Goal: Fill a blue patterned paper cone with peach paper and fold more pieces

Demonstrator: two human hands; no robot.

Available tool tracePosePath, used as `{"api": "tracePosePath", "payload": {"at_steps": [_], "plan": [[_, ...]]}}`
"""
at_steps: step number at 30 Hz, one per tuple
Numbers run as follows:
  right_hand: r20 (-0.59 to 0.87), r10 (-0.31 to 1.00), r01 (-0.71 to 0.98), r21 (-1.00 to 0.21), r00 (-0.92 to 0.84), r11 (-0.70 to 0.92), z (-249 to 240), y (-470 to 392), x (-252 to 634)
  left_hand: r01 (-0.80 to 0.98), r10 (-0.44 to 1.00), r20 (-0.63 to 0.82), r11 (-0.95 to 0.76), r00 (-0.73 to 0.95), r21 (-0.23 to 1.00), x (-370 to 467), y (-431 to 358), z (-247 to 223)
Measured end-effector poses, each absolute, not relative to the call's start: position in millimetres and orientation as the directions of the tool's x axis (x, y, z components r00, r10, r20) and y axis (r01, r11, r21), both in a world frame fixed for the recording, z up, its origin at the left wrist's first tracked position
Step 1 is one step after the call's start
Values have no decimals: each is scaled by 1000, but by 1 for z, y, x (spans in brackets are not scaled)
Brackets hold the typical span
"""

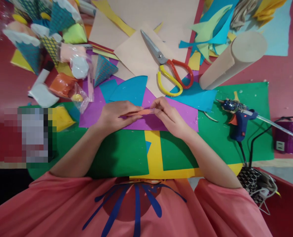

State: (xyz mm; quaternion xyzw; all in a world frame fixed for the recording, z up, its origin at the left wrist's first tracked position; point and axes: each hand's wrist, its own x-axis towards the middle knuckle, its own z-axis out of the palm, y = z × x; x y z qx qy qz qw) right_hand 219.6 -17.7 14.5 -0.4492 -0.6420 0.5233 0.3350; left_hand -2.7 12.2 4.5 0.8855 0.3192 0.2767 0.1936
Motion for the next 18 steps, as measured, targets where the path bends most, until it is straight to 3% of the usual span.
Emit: {"api": "tracePosePath", "payload": {"at_steps": [6, 10, 18], "plan": [[-92, 903, 77, -995, -420, -65, 9, -14, 222, 438, 579, 498, -815, 646, 379, -3, 9, 1], [-93, 895, 80, -995, -436, -65, 9, -12, 222, 406, 565, 502, -823, 655, 396, -2, 8, -1], [-8, 944, 126, -991, -329, 36, 12, -12, 215, 540, 712, 293, -685, 638, 489, -6, 16, 4]]}}
